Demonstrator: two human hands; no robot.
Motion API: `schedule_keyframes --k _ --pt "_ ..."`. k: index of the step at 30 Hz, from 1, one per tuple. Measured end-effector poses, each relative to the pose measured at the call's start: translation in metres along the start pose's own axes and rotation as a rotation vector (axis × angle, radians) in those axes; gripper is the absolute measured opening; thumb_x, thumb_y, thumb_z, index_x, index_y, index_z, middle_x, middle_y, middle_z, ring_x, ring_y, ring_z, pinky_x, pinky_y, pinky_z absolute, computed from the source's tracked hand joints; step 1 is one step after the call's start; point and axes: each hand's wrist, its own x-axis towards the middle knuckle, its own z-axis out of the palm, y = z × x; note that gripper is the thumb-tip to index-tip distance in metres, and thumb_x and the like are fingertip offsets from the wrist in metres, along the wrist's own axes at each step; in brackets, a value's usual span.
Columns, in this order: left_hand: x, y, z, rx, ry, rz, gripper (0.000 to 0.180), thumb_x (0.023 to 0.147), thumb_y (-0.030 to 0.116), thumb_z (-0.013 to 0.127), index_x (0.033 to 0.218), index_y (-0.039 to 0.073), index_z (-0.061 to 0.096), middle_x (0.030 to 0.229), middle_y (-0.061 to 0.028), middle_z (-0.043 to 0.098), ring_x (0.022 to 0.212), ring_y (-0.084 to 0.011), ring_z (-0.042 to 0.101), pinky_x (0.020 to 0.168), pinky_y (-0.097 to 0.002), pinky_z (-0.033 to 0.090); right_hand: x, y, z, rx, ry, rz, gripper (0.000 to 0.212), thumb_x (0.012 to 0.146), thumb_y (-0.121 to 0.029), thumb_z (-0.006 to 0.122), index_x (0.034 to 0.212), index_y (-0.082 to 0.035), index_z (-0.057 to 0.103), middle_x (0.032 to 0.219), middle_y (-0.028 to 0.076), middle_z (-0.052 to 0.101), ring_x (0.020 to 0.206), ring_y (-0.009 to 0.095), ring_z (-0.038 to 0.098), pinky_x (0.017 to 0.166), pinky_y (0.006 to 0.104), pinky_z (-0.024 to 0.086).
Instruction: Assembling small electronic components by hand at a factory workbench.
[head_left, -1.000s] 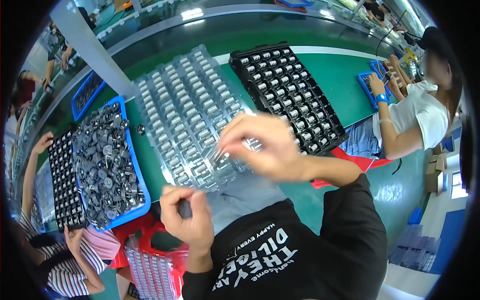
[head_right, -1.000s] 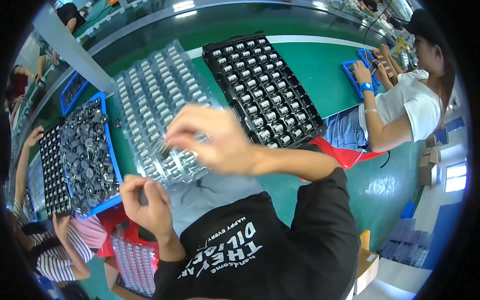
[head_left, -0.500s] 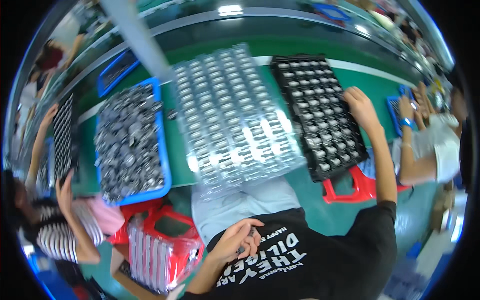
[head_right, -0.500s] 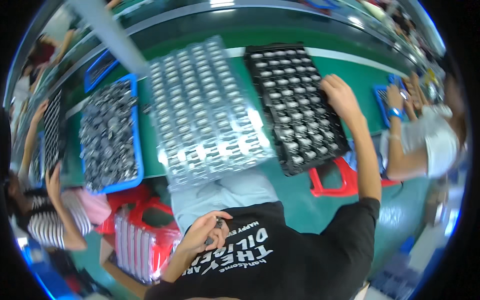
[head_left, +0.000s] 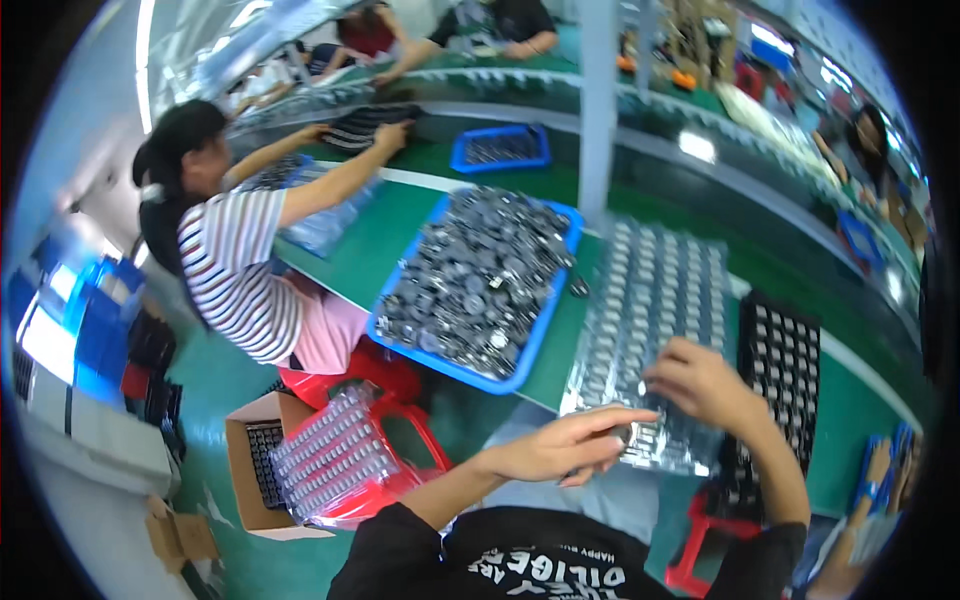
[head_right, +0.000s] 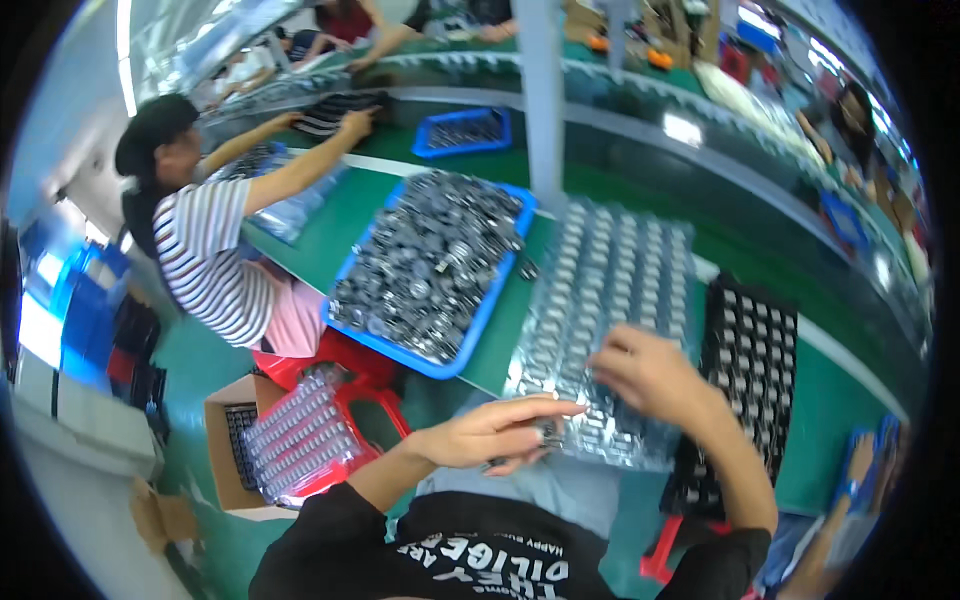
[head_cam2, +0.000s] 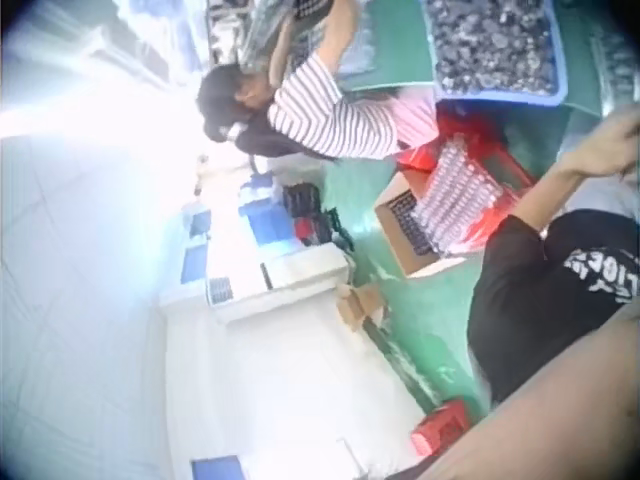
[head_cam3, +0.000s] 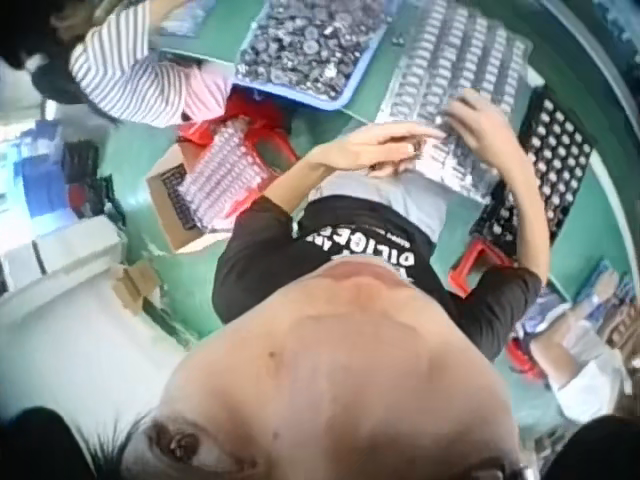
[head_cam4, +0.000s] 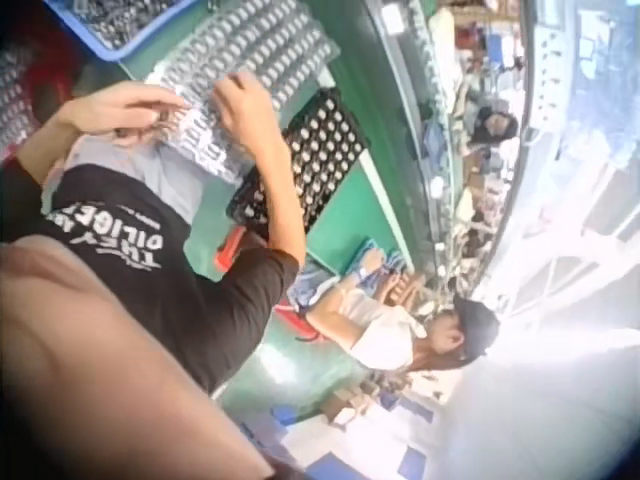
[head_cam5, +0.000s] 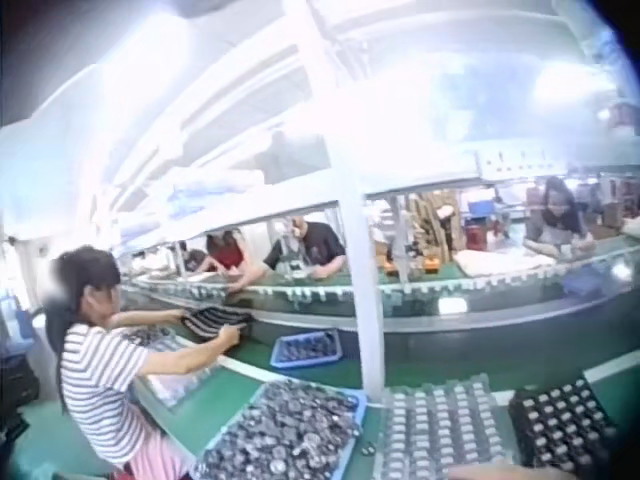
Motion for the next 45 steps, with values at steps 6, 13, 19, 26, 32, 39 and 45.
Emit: schedule_keyframes --k 6,13,19,26,32,39,45 --pt "0.015 -0.009 -0.016 -0.024 0.298 0.165 0.026 0.095 0.008 0.06 0.118 0.002 0.048 0.095 -0.0086 0.059 0.067 -0.0064 0.056 0.044 -0.0183 0.04 0.017 0.002 0.012 -0.015 -0.112 -0.009 0.015 0.082 -0.01 0.069 0.096 -0.007 0.064 0.091 0.011 0.057 0.08 0.031 0.062 0.067 0.0412 0.052" --pt "0.026 -0.009 -0.042 -0.228 0.367 0.202 0.023 0.101 0.02 0.052 0.117 0.003 0.049 0.089 -0.0154 0.062 0.07 -0.0109 0.059 0.042 -0.0188 0.04 0.023 0.004 0.007 -0.116 -0.139 -0.071 0.015 0.078 -0.009 0.069 0.092 -0.006 0.063 0.086 0.009 0.055 0.078 0.028 0.06 0.065 0.0399 0.051" --pt "0.037 -0.019 -0.045 -0.231 0.45 0.204 0.018 0.101 0.017 0.051 0.113 0.003 0.052 0.093 -0.0138 0.063 0.072 -0.0111 0.059 0.042 -0.0192 0.04 0.019 0.001 0.005 -0.07 -0.153 -0.116 0.02 0.075 -0.007 0.069 0.094 -0.008 0.063 0.086 0.008 0.054 0.079 0.026 0.059 0.066 0.0383 0.051" --pt "0.032 -0.025 -0.051 -0.308 0.451 0.267 0.027 0.093 0.0 0.058 0.117 0.004 0.048 0.106 -0.0182 0.062 0.075 -0.0127 0.06 0.041 -0.0187 0.039 0.017 0.001 0.017 -0.117 -0.127 -0.177 0.013 0.076 -0.01 0.065 0.085 -0.007 0.057 0.081 0.008 0.051 0.078 0.026 0.057 0.065 0.0382 0.049" --pt "0.035 -0.017 -0.054 -0.374 0.433 0.316 0.032 0.09 -0.002 0.062 0.12 0.001 0.049 0.11 -0.0206 0.062 0.075 -0.0132 0.063 0.039 -0.0179 0.038 0.016 0.01 0.017 0.019 -0.078 -0.115 0.017 0.077 -0.007 0.068 0.093 -0.006 0.06 0.086 0.01 0.053 0.08 0.029 0.058 0.067 0.0403 0.048" --pt "0.035 -0.022 -0.055 -0.361 0.436 0.339 0.032 0.09 -0.002 0.06 0.121 -0.001 0.051 0.113 -0.0216 0.062 0.081 -0.0155 0.064 0.039 -0.0172 0.037 0.006 0.0 0.018 0.161 -0.139 -0.079 0.023 0.076 -0.006 0.071 0.098 -0.008 0.065 0.086 0.008 0.052 0.078 0.026 0.057 0.067 0.0382 0.048" --pt "0.029 -0.027 -0.05 -0.391 0.4 0.353 0.023 0.096 0.005 0.057 0.118 0.0 0.051 0.111 -0.0217 0.06 0.084 -0.019 0.066 0.036 -0.0179 0.037 0.007 -0.014 0.023 0.053 -0.197 -0.091 0.021 0.077 -0.008 0.07 0.098 -0.008 0.065 0.087 0.008 0.052 0.079 0.025 0.058 0.066 0.0377 0.048"
